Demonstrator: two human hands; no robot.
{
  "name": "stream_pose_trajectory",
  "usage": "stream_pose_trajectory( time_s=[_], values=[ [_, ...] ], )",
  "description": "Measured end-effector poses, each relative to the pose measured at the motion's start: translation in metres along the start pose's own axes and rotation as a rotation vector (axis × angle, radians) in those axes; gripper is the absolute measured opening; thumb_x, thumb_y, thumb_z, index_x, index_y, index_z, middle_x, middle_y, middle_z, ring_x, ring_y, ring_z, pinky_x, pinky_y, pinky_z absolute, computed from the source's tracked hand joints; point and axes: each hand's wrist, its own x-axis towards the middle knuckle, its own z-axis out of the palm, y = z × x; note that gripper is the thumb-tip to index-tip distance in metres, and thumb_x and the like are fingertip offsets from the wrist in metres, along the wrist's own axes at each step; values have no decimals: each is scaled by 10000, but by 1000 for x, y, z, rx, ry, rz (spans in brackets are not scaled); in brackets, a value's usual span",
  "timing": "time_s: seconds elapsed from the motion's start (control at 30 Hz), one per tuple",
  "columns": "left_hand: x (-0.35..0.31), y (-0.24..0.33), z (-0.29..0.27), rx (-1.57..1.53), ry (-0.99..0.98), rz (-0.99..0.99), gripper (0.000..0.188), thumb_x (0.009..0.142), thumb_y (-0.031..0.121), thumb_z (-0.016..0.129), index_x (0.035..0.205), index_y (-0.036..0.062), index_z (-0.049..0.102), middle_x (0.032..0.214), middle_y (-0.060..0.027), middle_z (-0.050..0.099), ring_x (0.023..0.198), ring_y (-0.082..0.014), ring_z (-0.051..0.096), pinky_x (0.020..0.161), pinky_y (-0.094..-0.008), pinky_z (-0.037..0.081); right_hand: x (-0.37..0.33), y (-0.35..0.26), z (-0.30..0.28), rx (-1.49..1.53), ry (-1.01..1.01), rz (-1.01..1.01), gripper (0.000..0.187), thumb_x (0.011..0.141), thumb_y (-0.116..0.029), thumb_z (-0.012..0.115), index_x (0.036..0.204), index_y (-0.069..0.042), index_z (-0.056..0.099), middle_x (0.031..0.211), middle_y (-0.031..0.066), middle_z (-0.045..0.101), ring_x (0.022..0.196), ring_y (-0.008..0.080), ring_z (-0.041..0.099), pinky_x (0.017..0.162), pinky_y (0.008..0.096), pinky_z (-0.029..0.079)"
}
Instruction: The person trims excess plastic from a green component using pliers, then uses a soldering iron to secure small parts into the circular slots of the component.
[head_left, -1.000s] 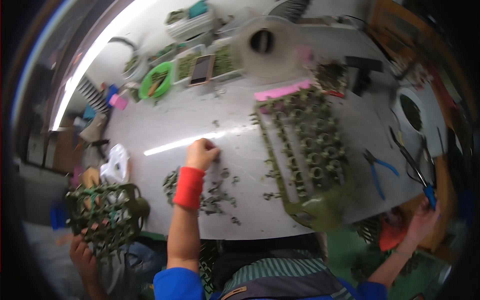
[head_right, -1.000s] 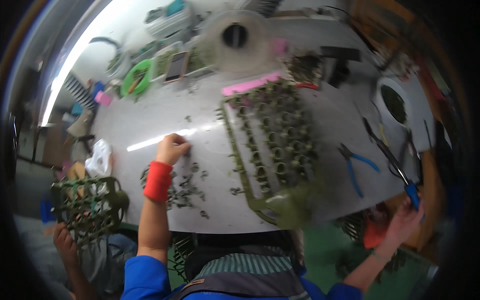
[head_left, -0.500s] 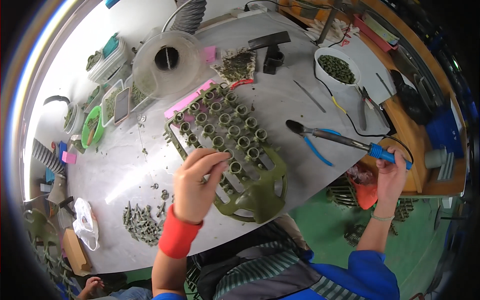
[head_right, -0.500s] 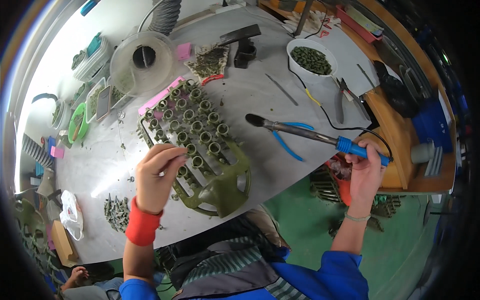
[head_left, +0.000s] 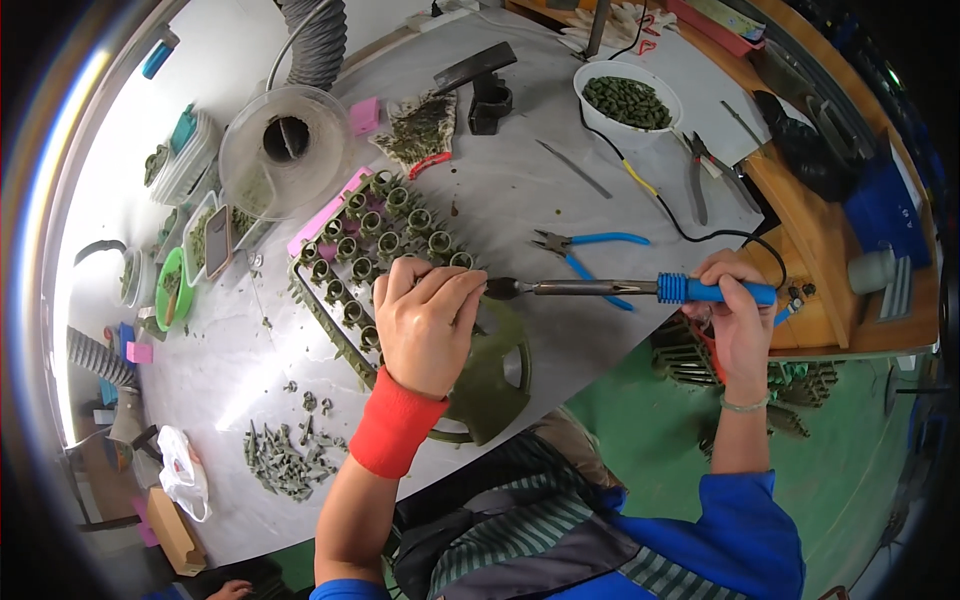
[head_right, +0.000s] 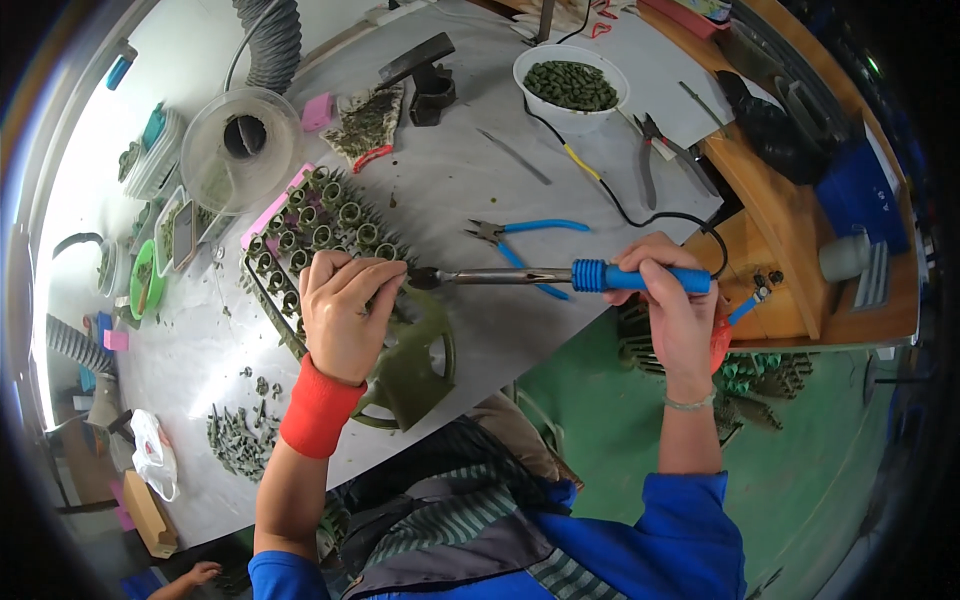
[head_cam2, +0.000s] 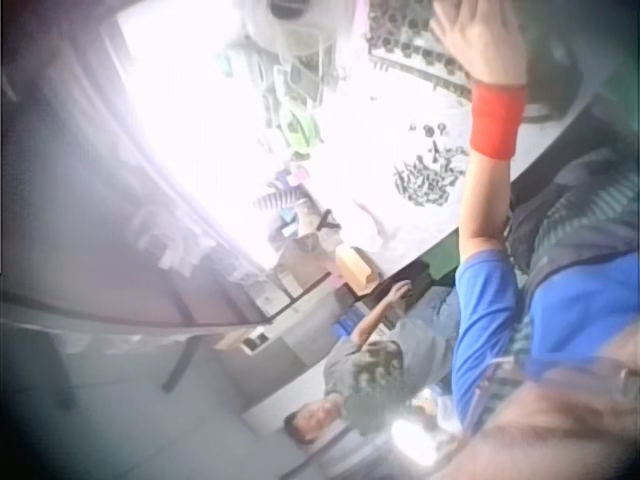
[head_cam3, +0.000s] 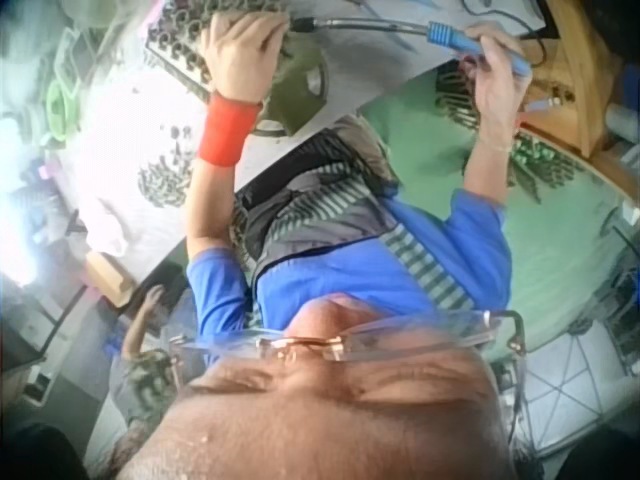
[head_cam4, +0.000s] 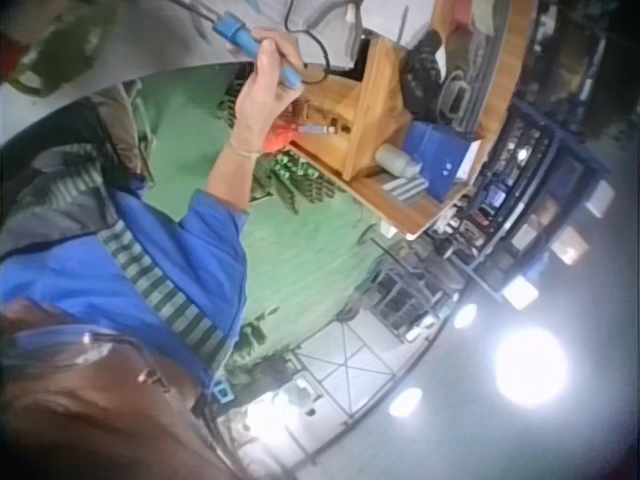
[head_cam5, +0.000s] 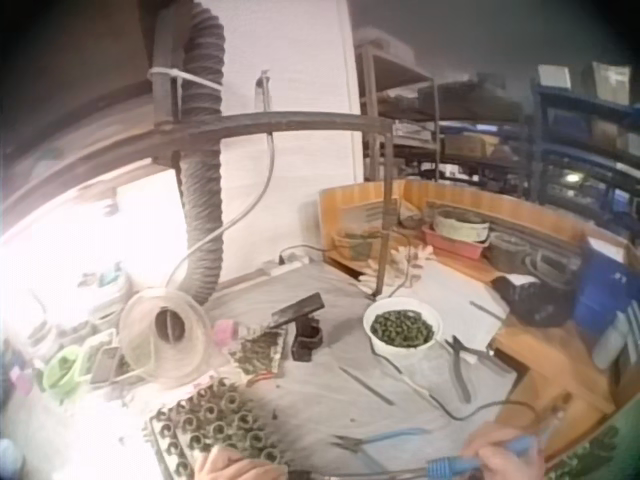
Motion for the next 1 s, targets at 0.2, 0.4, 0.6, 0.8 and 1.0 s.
stream_pose_trajectory(
  time_s=[0.2,0.4,0.6,0.8,1.0],
  values=[
    [0,1,5,38,-56,3,110,769,101,742,878,115,739,892,8,718,867,-207,567,815,-354,435,8,13,8,57,-71,-28,155,919,-50,547,940,75,636,943,173,611,737,251,655,641,338,576],
    [-2,-7,-2,53,-82,-13,118,740,88,737,857,103,733,884,-5,717,877,-227,586,808,-367,454,3,10,-7,-12,32,-1,116,904,-33,551,895,60,619,932,164,612,727,247,647,599,349,580],
    [2,-17,-34,-187,-19,-97,149,822,97,699,963,61,668,914,-42,663,873,-242,582,791,-373,474,-11,4,-67,4,135,21,187,965,-185,556,961,-1,589,1051,140,565,868,165,569,626,243,507],
    [-107,-147,-152,-28,-4,-897,124,888,31,648,1005,-6,665,808,-67,688,693,-101,645,638,-231,522,-8,17,-65,29,145,23,195,972,-203,549,962,-10,582,1087,119,550,836,143,551,629,235,475],
    [-164,-170,-138,94,-301,-656,225,756,-55,693,961,39,689,968,-115,656,808,-253,675,713,-330,556,-12,4,-58,12,193,27,194,966,-198,552,957,-6,579,1084,123,551,806,140,547,626,236,465]
  ],
)
